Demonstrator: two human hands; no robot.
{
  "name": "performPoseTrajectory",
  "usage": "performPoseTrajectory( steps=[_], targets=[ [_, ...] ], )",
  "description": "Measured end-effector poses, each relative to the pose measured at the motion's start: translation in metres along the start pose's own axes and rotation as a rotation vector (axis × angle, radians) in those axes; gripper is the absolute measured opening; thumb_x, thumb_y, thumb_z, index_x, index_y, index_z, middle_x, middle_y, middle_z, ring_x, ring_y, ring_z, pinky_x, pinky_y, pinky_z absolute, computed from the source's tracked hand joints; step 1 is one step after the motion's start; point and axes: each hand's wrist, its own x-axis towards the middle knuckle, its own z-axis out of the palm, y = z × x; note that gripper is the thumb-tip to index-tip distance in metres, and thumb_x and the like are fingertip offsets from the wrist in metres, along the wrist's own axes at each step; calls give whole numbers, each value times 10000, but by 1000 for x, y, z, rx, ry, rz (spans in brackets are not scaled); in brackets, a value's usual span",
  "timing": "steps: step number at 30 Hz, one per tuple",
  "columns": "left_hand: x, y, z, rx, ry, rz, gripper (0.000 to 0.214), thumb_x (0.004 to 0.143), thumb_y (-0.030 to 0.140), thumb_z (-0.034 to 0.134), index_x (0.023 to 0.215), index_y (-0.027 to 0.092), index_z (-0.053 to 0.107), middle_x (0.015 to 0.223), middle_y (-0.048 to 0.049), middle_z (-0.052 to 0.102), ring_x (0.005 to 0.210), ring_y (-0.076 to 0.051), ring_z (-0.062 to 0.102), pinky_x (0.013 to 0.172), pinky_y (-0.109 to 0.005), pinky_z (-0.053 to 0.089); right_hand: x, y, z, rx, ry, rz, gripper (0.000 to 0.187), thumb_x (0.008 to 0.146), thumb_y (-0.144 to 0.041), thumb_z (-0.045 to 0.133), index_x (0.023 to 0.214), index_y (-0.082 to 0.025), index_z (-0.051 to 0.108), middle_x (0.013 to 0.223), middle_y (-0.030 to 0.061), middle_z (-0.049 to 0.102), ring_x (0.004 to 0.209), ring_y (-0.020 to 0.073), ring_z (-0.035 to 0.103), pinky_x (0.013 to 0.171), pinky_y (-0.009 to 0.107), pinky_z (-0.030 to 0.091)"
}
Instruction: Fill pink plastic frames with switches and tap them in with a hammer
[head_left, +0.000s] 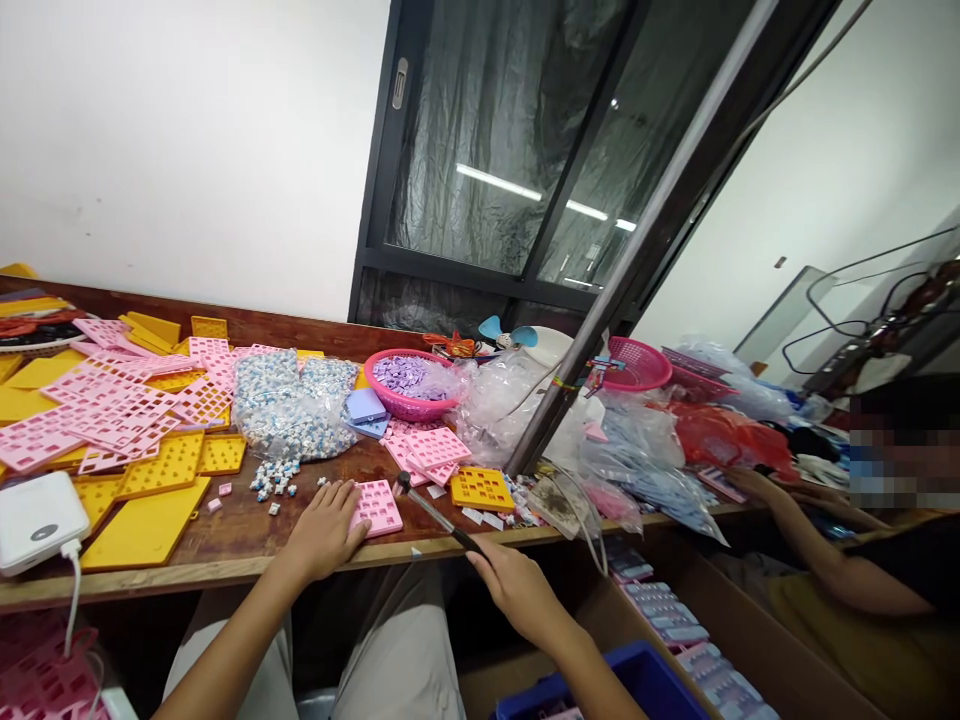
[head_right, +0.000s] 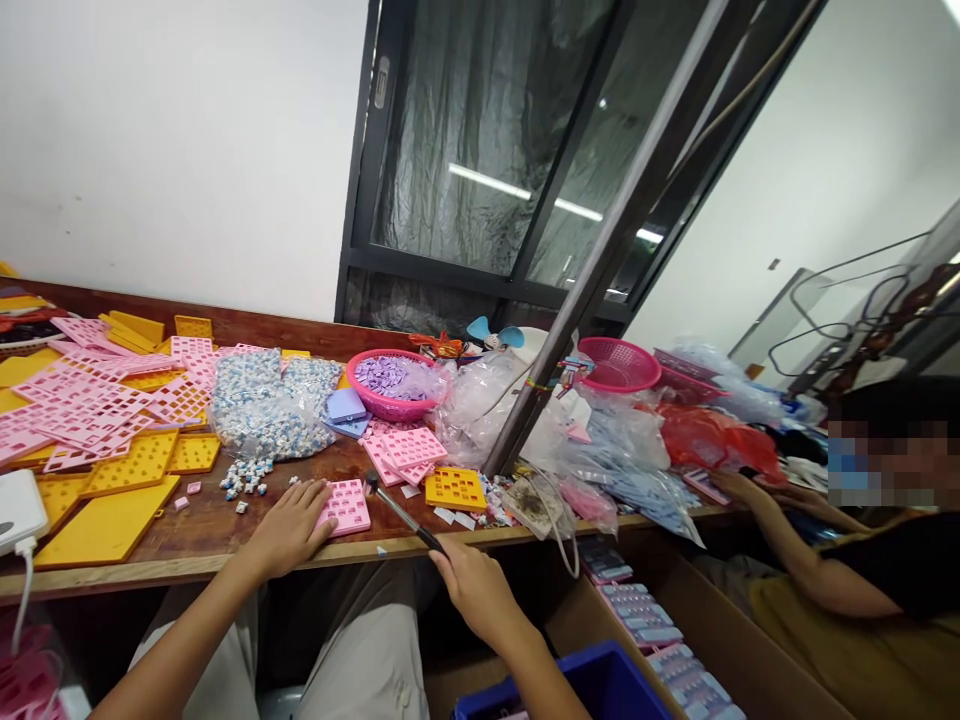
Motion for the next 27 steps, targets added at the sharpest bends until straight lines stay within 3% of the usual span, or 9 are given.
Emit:
performPoseTrajectory(
  steps=[4, 8, 10, 16, 20, 23, 27],
  targets=[
    [1, 0, 0, 2, -5, -15, 659, 1022, 556, 329, 1492, 120, 481, 1566, -177, 449, 1466, -324, 379, 1231, -481, 227, -16, 1, -8, 121, 71, -12, 456, 1059, -471, 363, 1312, -218, 644, 1265, 116, 706, 1183, 281, 662, 1000, 391, 515],
    [0, -2, 3, -5, 14, -13, 656, 1022, 553, 327, 1497, 123, 469, 1564, -180, 449, 1464, -323, 374, 1228, -486, 226, -35, 8, -5, 36, -36, 6, 438, 1045, -487, 398, 1285, -239, 668, 1209, 101, 734, 1103, 292, 702, 963, 422, 543],
    [0, -1, 4, -9, 18, -12, 649, 1023, 549, 325, 1493, 126, 471, 1562, -182, 450, 1461, -322, 376, 1226, -488, 226, -40, 11, -1, 3, -28, 11, 442, 1047, -481, 393, 1281, -233, 674, 1246, 106, 720, 1143, 290, 688, 999, 431, 531],
    [9, 3, -1, -41, 8, -82, 605, 1027, 510, 342, 1468, 126, 497, 1555, -179, 458, 1453, -319, 382, 1210, -486, 251, -30, 10, 9, -64, 16, 27, 427, 1029, -456, 416, 1264, -225, 689, 1246, 113, 723, 1102, 315, 709, 962, 474, 563],
    [12, -10, -13, -138, -28, -79, 474, 1054, 354, 282, 1360, 198, 608, 1475, -119, 562, 1356, -259, 496, 1132, -430, 361, -22, 2, 15, 76, 108, -32, 439, 1050, -444, 390, 1326, -217, 645, 1303, 114, 693, 1184, 280, 673, 1029, 434, 538],
    [9, -17, -19, -87, 7, -28, 404, 1035, 345, 371, 1322, 242, 636, 1431, -98, 601, 1309, -271, 518, 1116, -459, 353, -22, 0, 22, 94, 34, -85, 434, 1043, -451, 412, 1308, -212, 659, 1290, 116, 700, 1166, 291, 682, 1013, 441, 551],
    [4, -15, -18, -44, 26, 0, 405, 1043, 350, 362, 1335, 248, 622, 1434, -95, 598, 1311, -273, 503, 1123, -464, 333, -22, -4, 25, 111, -25, -99, 432, 1046, -458, 415, 1289, -212, 673, 1277, 120, 706, 1173, 293, 677, 1021, 443, 542]
  ],
)
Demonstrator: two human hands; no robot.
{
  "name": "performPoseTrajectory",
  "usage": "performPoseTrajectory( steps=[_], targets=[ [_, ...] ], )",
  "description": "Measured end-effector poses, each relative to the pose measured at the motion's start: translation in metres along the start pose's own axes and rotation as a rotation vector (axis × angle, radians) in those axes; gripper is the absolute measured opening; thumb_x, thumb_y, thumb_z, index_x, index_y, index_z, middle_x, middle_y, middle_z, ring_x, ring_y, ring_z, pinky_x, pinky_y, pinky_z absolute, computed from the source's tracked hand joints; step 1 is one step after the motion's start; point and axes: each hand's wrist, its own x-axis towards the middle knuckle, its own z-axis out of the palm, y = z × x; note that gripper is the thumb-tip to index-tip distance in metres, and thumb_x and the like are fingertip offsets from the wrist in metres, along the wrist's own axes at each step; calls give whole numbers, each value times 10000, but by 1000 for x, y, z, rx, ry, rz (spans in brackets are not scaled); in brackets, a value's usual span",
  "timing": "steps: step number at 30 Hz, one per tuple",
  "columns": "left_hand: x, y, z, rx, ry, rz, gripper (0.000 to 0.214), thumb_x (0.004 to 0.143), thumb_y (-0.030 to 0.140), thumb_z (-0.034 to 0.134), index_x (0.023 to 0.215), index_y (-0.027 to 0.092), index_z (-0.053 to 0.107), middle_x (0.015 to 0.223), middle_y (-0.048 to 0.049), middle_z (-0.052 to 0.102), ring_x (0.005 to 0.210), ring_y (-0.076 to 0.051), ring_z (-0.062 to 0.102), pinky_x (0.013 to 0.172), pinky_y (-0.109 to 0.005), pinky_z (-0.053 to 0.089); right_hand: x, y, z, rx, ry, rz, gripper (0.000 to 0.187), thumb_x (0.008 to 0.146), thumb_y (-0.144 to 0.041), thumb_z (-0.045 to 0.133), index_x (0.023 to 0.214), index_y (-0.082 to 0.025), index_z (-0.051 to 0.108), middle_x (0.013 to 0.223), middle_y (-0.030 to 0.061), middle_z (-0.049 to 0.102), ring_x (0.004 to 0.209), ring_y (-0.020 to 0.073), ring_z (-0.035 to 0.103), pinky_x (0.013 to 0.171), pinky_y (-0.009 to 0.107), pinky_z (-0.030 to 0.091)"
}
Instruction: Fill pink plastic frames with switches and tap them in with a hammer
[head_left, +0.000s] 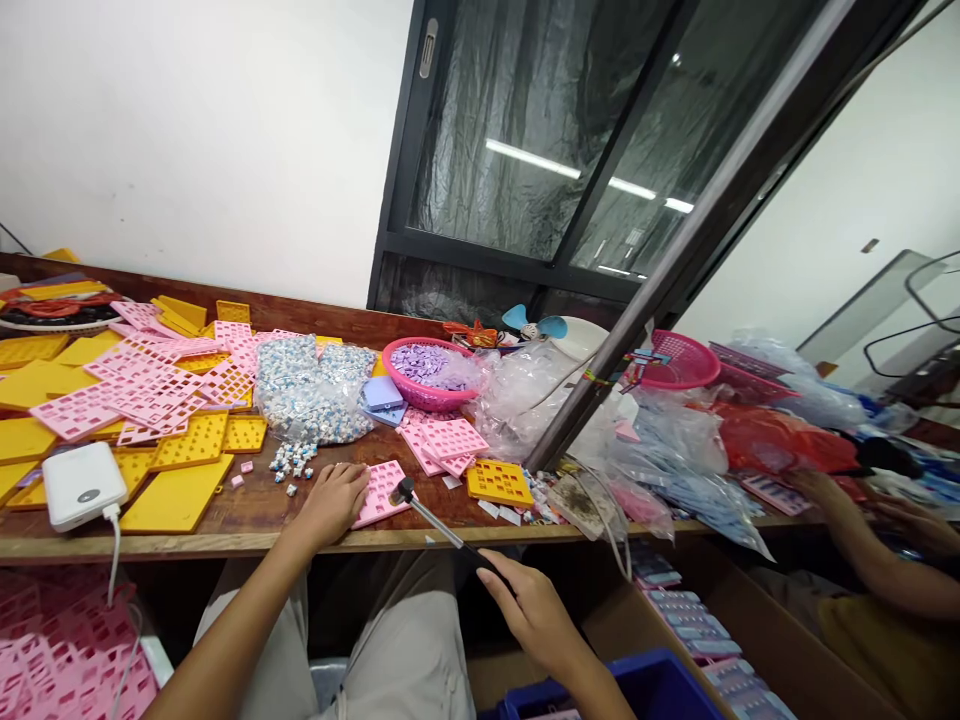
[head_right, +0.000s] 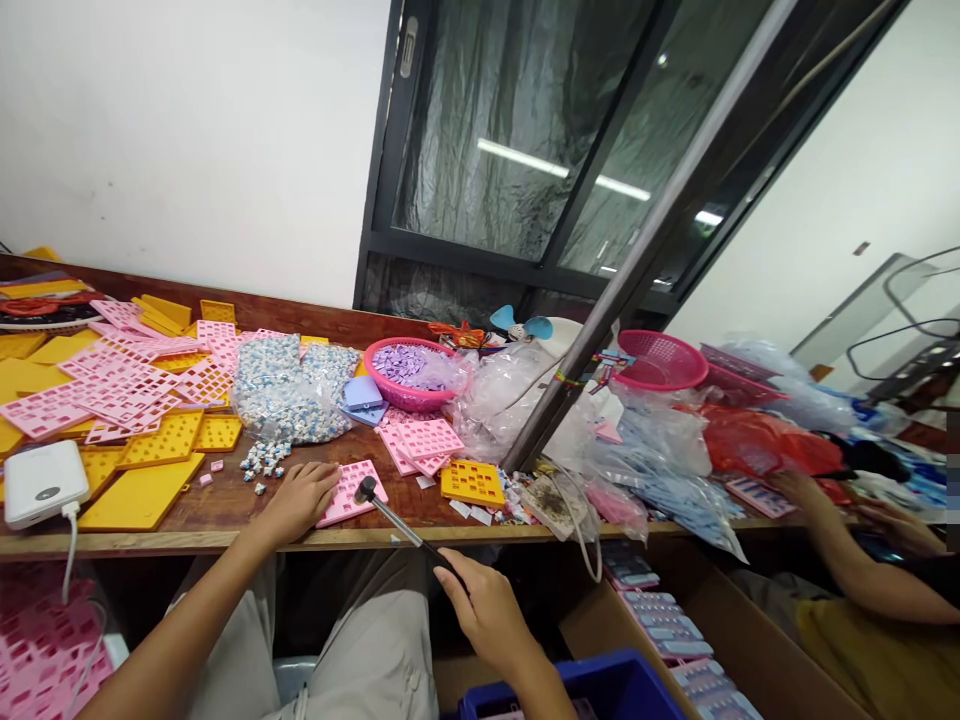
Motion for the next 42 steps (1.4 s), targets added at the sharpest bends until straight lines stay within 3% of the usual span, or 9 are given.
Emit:
performPoseTrajectory(
  steps=[7, 12, 18, 22, 29, 32, 35, 38, 42],
  targets=[
    [2, 8, -8, 30, -16, -40, 393, 1037, 369, 385, 1302, 242, 646, 1411, -111, 611, 1280, -292, 535, 1058, -454, 396, 5, -7, -9, 14, 8, 32, 424, 1035, -500, 426, 1252, -253, 694, 1176, 98, 744, 1070, 303, 709, 955, 434, 562],
    [23, 18, -22, 48, -93, -218, 315, 924, 477, 604, 1029, 221, 754, 1062, -114, 737, 1008, -280, 679, 875, -362, 489, 1, -7, -5, 196, 146, 40, 542, 1039, -551, 386, 1412, -218, 594, 1065, 88, 766, 1050, 297, 709, 930, 414, 580],
    [30, 25, -18, 55, -53, -215, 328, 948, 476, 575, 949, 201, 754, 1006, -118, 729, 1004, -284, 681, 828, -348, 494, -4, -10, 8, 2, -50, -22, 447, 1034, -495, 431, 1286, -230, 689, 1249, 109, 722, 1136, 310, 694, 1000, 439, 555],
    [25, 24, -14, 69, -42, -204, 300, 945, 464, 583, 950, 207, 738, 1008, -108, 726, 1010, -281, 678, 826, -342, 491, -6, -12, 11, 2, -49, -1, 445, 1054, -466, 382, 1306, -234, 666, 1277, 111, 707, 1168, 287, 681, 1003, 412, 552],
    [40, 17, -16, 97, -59, -320, 433, 807, 605, 689, 960, 200, 677, 925, -103, 723, 867, -295, 700, 758, -353, 500, -10, -9, -20, 91, 57, 59, 462, 1032, -516, 417, 1248, -209, 687, 1192, 132, 732, 1086, 299, 698, 974, 421, 544],
    [57, 14, -13, 80, -17, -257, 400, 911, 589, 569, 977, 205, 662, 961, -112, 715, 937, -292, 681, 835, -376, 492, -13, -11, -20, 224, 184, 82, 509, 1024, -563, 423, 1267, -185, 663, 1006, 109, 752, 950, 270, 708, 876, 363, 569],
    [71, 11, -2, 67, 56, -15, 337, 987, 470, 493, 1107, 195, 647, 1161, -137, 674, 1119, -282, 612, 978, -393, 442, -13, -15, 1, 262, 247, 107, 556, 1025, -607, 373, 1194, -172, 675, 789, 65, 715, 782, 237, 698, 730, 308, 569],
    [78, 5, 13, 44, 51, 174, 309, 985, 424, 529, 1179, 222, 660, 1182, -100, 675, 1137, -255, 594, 1021, -374, 417, -13, -19, 24, 153, 159, 88, 528, 1034, -594, 347, 1090, -195, 689, 791, 70, 712, 756, 236, 697, 685, 293, 542],
    [80, -3, 26, 21, 18, 217, 338, 1015, 413, 482, 1255, 269, 671, 1164, -75, 682, 1106, -242, 602, 984, -364, 431, -12, -25, 30, 84, 44, 50, 440, 1064, -502, 324, 1104, -222, 661, 948, 91, 732, 837, 230, 703, 732, 289, 523]
  ],
)
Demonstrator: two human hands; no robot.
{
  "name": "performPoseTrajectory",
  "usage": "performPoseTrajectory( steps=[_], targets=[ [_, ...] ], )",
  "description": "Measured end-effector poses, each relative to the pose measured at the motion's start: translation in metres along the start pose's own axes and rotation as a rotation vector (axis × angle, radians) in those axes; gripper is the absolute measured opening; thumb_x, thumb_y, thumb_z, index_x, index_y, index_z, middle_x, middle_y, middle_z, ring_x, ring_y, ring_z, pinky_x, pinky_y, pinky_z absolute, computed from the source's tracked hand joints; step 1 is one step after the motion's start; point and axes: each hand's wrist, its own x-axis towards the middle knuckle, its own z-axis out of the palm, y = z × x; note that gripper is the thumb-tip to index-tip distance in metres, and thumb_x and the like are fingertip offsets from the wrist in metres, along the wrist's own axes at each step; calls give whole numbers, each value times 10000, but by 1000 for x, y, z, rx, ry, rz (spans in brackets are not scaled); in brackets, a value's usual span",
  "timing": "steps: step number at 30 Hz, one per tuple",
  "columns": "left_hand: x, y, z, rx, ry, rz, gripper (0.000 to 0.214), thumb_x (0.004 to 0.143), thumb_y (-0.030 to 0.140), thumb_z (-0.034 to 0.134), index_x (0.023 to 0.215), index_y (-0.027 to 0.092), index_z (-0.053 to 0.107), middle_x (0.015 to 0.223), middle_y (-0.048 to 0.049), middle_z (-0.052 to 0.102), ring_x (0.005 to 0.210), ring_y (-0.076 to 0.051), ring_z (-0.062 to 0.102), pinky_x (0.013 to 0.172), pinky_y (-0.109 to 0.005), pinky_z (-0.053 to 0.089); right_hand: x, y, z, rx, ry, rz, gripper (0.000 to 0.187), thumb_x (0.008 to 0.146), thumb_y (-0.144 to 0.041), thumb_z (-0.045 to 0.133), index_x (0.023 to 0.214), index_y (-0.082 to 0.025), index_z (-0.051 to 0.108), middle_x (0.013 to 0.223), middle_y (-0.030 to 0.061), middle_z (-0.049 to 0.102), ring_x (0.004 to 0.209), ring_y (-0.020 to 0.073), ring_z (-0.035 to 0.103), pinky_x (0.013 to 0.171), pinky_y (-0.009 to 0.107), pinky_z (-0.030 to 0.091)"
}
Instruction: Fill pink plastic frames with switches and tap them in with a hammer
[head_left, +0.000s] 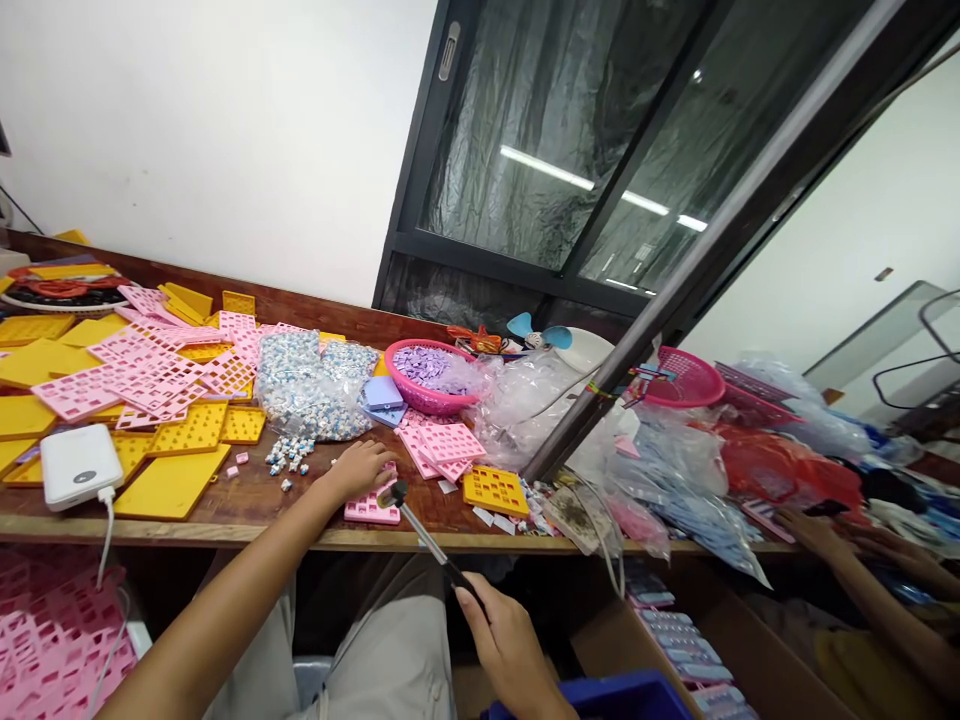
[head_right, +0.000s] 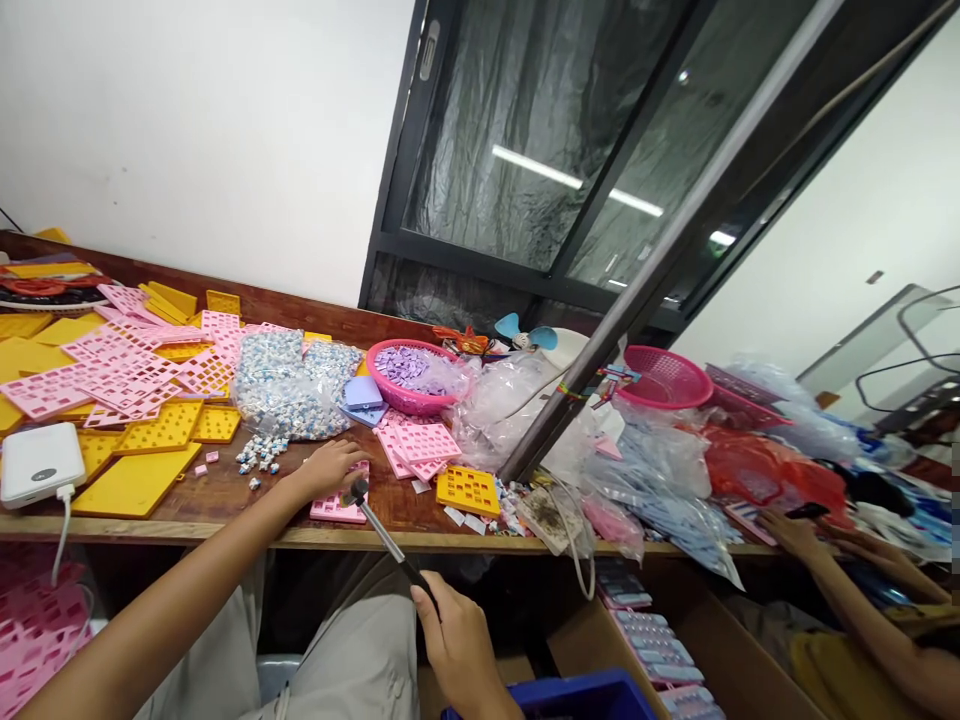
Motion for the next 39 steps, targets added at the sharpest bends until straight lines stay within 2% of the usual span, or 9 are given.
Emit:
performPoseTrajectory(
  steps=[6, 11, 16, 20, 25, 29, 33, 35, 39],
  targets=[
    [4, -4, 0, 37, -10, -76, 332, 995, 452, 508, 1200, 324, 736, 1061, -70, 670, 1039, -233, 610, 936, -347, 448, 9, -5, -15, -108, -36, -4, 398, 1057, -486, 361, 1050, -229, 664, 874, 69, 732, 807, 238, 714, 709, 281, 504],
    [8, -6, 5, 56, 39, -199, 330, 976, 443, 526, 1108, 261, 768, 1047, -106, 663, 1052, -272, 596, 957, -398, 445, 17, -5, -18, 74, 95, 12, 431, 1072, -493, 307, 1112, -201, 621, 809, 42, 701, 715, 196, 679, 664, 253, 494],
    [9, -5, 10, 43, 52, -231, 315, 969, 452, 536, 1064, 252, 760, 1095, -98, 658, 1092, -268, 576, 998, -406, 427, 17, 5, -9, -83, -79, -8, 394, 1052, -508, 378, 988, -213, 632, 778, 40, 695, 704, 211, 683, 633, 257, 456],
    [10, -5, 9, 29, 41, -253, 305, 951, 461, 565, 1044, 248, 762, 1125, -98, 662, 1106, -274, 576, 984, -400, 440, 14, 5, -10, -53, -12, -14, 406, 1074, -472, 313, 1025, -214, 622, 828, 48, 704, 743, 202, 685, 670, 249, 471],
    [9, -7, 4, 6, 25, -283, 344, 940, 478, 575, 1053, 213, 762, 1073, -117, 672, 1050, -273, 607, 961, -389, 463, 16, -1, -22, -167, -69, -29, 364, 1047, -488, 406, 962, -228, 646, 786, 35, 705, 705, 206, 685, 640, 248, 457],
    [7, -7, 0, -15, 16, -312, 378, 933, 527, 568, 1023, 212, 757, 1074, -114, 670, 1037, -268, 627, 939, -365, 480, 17, -1, -35, 31, 77, 0, 405, 1048, -516, 395, 1060, -207, 657, 767, 17, 680, 668, 179, 640, 636, 243, 484],
    [3, -8, -2, -38, 9, -363, 457, 901, 609, 577, 953, 184, 737, 1061, -122, 665, 900, -249, 662, 840, -354, 515, 20, 5, -33, 91, 168, 30, 479, 1038, -572, 373, 1054, -183, 653, 715, 17, 658, 645, 180, 626, 590, 241, 478],
    [2, -7, -3, -49, 9, -356, 439, 900, 597, 587, 955, 184, 727, 1059, -120, 667, 916, -246, 665, 849, -345, 513, 23, 6, -29, 53, 123, 22, 486, 1044, -567, 343, 1036, -189, 649, 720, 27, 663, 659, 190, 639, 606, 251, 480],
    [0, -6, -4, -60, 9, -323, 382, 911, 546, 597, 978, 188, 714, 1047, -116, 679, 970, -263, 663, 873, -353, 506, 31, 3, -28, -134, -114, 2, 422, 1039, -542, 381, 952, -223, 644, 773, 42, 693, 710, 224, 673, 665, 286, 476]
  ],
)
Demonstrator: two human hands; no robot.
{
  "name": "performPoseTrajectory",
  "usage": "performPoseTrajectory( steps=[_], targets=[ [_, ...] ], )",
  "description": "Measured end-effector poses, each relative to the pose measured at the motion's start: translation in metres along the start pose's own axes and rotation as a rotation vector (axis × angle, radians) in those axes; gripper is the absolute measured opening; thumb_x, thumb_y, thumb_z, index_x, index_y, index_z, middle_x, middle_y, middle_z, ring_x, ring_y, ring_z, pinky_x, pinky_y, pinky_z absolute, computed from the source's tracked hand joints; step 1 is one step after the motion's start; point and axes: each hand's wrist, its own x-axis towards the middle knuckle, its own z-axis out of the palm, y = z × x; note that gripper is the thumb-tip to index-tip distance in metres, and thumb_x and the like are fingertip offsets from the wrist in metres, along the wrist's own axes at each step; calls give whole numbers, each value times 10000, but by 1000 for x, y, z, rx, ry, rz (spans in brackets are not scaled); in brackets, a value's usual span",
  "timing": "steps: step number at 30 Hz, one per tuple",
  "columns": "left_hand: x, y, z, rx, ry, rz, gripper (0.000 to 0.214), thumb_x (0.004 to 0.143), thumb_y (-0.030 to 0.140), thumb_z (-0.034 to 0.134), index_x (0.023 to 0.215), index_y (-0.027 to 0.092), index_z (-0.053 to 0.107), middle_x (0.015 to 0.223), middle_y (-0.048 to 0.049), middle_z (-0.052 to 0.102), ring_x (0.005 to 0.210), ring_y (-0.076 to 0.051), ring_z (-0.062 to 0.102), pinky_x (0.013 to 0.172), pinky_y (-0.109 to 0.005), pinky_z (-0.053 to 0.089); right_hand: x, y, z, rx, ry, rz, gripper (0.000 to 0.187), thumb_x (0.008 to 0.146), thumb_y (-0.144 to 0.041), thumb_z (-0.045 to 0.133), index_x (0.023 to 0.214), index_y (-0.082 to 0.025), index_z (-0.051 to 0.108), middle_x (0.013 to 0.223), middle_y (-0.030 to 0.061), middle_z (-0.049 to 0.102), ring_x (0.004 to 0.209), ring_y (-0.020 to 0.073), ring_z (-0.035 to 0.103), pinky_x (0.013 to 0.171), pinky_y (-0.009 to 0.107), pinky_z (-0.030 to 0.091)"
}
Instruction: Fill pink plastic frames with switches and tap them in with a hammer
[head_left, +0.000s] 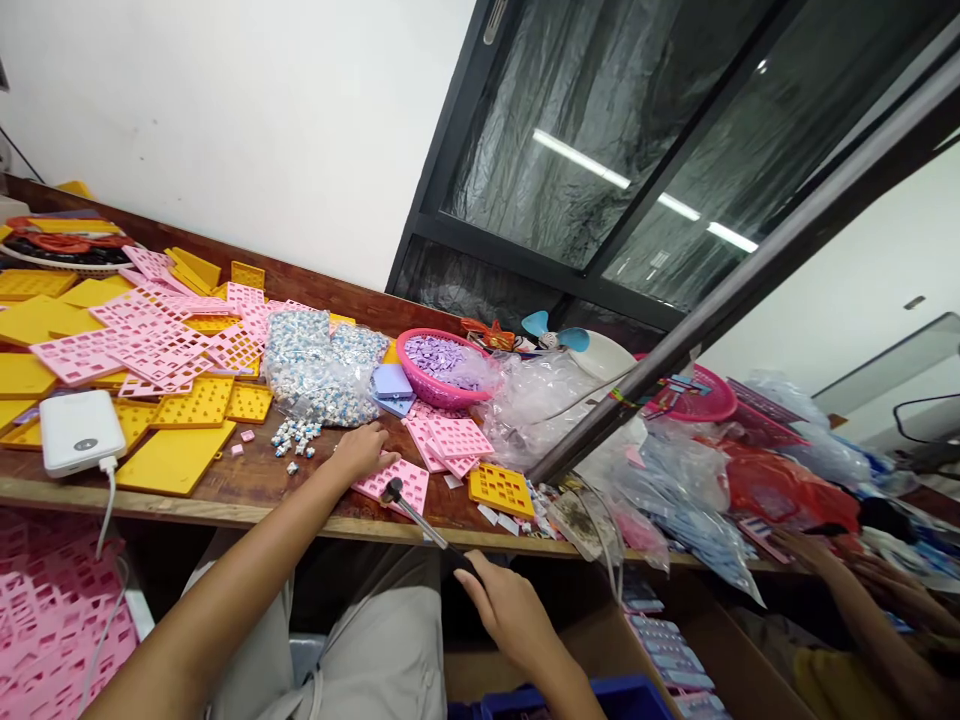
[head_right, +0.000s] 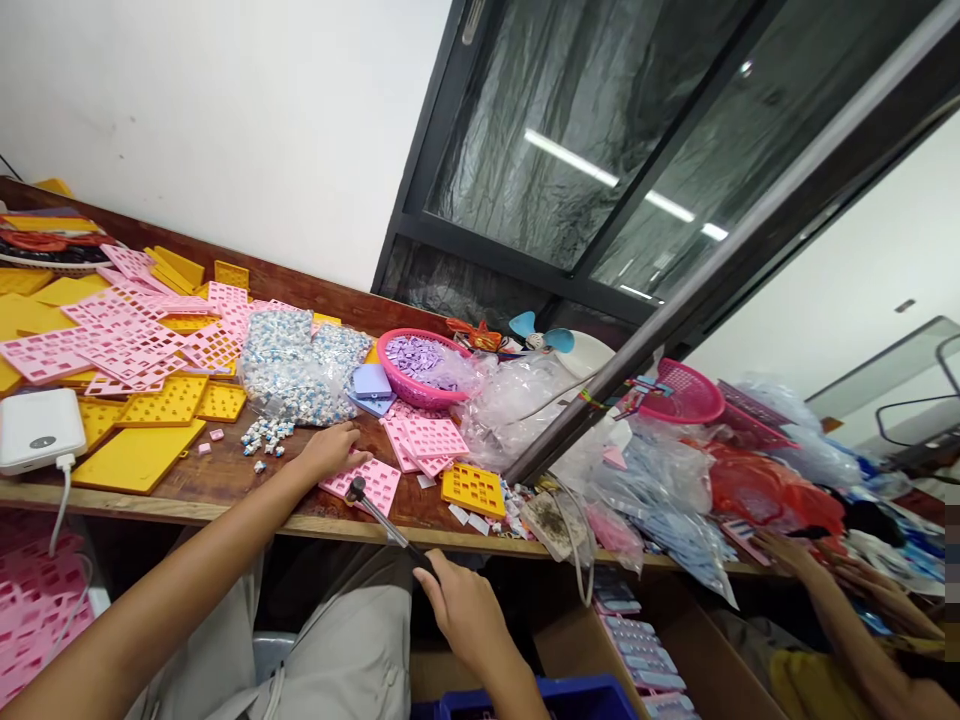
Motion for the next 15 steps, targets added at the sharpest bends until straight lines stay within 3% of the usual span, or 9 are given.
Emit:
performPoseTrajectory(
  steps=[4, 8, 15],
  targets=[
    [0, 0, 1, -4, 4, 7, 367, 921, 532, 589, 982, 192, 712, 1041, -118, 688, 968, -269, 664, 866, -361, 504, 2, -2, -3, -8, -7, -26, 399, 1068, -482, 327, 1070, -228, 634, 899, 69, 724, 811, 231, 697, 732, 298, 487],
    [0, 0, 1, -1, 12, 26, 379, 925, 535, 585, 973, 183, 718, 1025, -122, 689, 954, -271, 660, 858, -366, 500, 2, 3, -4, -113, -3, 31, 395, 1045, -516, 386, 1014, -230, 657, 843, 59, 733, 780, 251, 713, 708, 300, 493],
    [-7, 3, -12, 5, 58, 89, 410, 992, 497, 481, 948, 174, 730, 1003, -132, 695, 996, -269, 637, 934, -391, 463, -7, 26, -17, 157, 230, 113, 490, 1018, -574, 425, 1171, -182, 678, 1044, 102, 756, 972, 273, 713, 856, 329, 538]
  ],
)
